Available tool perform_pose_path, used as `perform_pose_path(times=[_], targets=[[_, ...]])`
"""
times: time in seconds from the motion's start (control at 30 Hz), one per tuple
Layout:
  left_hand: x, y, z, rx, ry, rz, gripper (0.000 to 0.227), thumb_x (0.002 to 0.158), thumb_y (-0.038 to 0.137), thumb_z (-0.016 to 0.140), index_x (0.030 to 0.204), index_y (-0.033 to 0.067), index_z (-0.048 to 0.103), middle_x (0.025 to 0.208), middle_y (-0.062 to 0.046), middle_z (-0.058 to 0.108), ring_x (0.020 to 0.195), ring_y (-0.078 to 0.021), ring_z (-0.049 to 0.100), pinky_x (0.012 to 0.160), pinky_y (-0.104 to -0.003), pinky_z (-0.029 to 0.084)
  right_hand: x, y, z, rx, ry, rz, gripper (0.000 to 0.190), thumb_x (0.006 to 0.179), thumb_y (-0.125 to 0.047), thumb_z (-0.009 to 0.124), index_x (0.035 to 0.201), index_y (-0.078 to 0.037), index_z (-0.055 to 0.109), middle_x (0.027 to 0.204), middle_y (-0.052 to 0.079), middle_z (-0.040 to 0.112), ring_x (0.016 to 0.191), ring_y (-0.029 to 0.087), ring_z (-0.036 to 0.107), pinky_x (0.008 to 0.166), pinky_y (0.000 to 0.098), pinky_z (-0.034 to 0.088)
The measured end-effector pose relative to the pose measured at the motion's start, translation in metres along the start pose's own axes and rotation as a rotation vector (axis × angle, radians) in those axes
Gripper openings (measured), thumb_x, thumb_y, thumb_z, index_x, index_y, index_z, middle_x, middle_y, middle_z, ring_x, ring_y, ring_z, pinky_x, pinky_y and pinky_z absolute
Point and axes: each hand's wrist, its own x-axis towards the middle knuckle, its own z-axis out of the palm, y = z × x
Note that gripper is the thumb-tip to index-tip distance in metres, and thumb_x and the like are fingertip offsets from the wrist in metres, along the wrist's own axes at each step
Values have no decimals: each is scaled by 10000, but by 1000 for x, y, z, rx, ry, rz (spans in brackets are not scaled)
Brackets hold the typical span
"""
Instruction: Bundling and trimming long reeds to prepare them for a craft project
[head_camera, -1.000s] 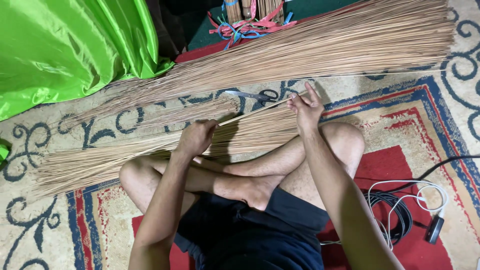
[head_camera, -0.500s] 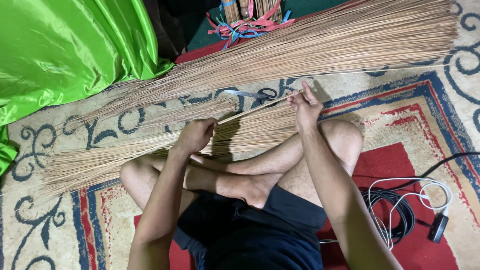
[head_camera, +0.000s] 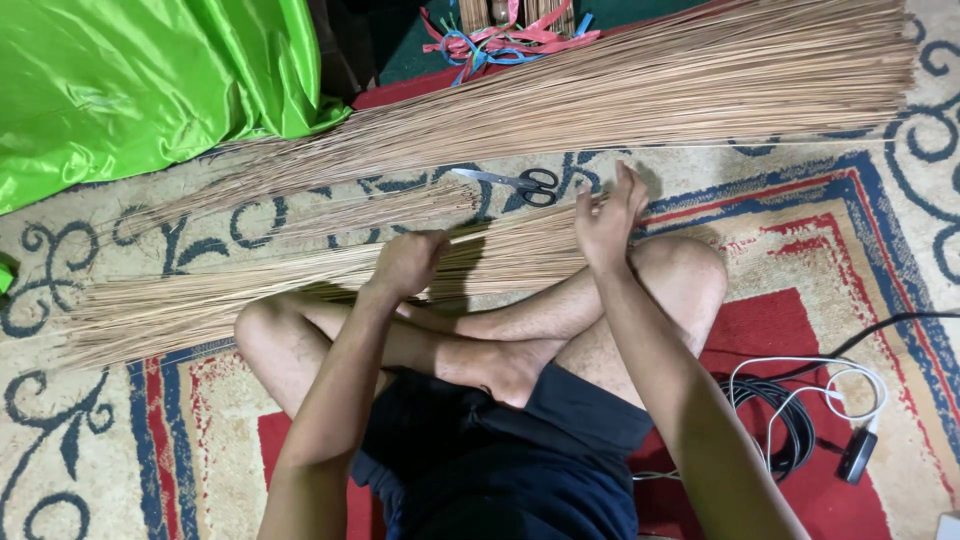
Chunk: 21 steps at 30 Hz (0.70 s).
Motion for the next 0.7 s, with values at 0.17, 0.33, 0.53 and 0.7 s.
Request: perform_pose_path(times=[0.17, 0.33, 0.53, 0.7], targets=[[9, 17, 19, 76, -44, -1, 236, 956, 210, 509, 1102, 222, 694, 902, -100, 773, 909, -345, 762, 809, -494, 606, -5, -98, -16, -70, -556, -460, 342, 999, -211, 628, 1297, -48, 662, 1078, 123, 621, 1082, 311, 575, 1008, 452, 420], [23, 23, 30, 113, -36, 34, 209, 945, 211, 509, 1068, 239, 676, 926, -73, 766, 921, -320, 765, 817, -477, 612, -26, -93, 5, -70, -946, -470, 229, 1001, -237, 539, 1134, -126, 688, 889, 89, 693, 845, 336, 722, 763, 414, 562], [2, -4, 28, 72, 18, 113, 239, 970, 176, 482, 1120, 180, 669, 1056, -129, 758, 886, -379, 764, 781, -509, 613, -4, -83, -19, -2, -1121, -415, 107, 963, -100, 508, 1024, -89, 596, 841, 202, 665, 856, 463, 698, 716, 518, 542], [-20, -32, 10, 118, 36, 117, 275, 978, 148, 443, 1182, 127, 628, 1093, -165, 745, 886, -412, 757, 779, -540, 607, 22, -45, -35, -128, -1163, -311, 179, 942, -81, 540, 1079, -63, 654, 851, 241, 688, 896, 473, 703, 789, 527, 555]])
